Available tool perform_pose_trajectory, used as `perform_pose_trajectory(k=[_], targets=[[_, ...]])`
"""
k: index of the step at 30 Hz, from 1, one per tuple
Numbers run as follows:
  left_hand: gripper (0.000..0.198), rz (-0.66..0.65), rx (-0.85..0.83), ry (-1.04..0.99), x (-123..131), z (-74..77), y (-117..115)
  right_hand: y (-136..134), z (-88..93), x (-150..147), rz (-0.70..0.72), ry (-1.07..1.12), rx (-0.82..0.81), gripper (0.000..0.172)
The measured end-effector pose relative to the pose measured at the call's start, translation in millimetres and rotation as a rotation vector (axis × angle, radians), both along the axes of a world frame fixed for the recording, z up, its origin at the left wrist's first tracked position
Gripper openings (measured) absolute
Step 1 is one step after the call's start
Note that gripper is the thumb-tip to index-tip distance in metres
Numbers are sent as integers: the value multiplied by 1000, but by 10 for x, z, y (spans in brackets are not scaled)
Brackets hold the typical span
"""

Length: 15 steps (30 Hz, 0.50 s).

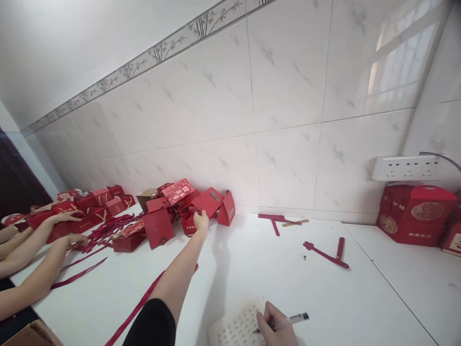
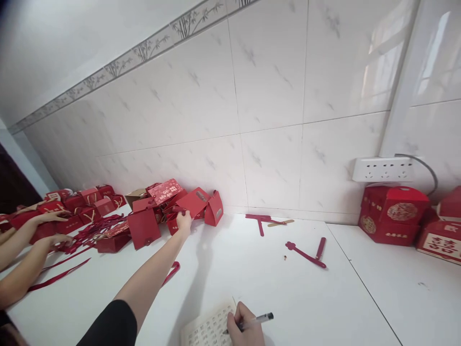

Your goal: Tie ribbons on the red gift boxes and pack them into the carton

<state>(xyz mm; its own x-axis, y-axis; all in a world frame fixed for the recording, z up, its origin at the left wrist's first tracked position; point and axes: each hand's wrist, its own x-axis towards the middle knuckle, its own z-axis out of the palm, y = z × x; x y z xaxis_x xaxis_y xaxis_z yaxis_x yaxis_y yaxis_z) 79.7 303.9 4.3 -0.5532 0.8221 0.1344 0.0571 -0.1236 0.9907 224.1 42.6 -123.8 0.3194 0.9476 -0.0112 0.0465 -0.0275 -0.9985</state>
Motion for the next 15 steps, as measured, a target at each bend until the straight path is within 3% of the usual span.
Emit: perform_pose_trajectory(k=[3,8,11,15], targets=[[2,-9,104,116,-46,134,-249,17,-42,-1,12,32,2,40],[10,-88,276,201,87,311,-774,-16,51,-11,24,120,68,45],[16,-172,356,233,319,390,-1150,-67,350,123,-33,137,195,46],[19,-460,401,308,686,518,-1663,-120,1058,542,-426,-123,614,40]])
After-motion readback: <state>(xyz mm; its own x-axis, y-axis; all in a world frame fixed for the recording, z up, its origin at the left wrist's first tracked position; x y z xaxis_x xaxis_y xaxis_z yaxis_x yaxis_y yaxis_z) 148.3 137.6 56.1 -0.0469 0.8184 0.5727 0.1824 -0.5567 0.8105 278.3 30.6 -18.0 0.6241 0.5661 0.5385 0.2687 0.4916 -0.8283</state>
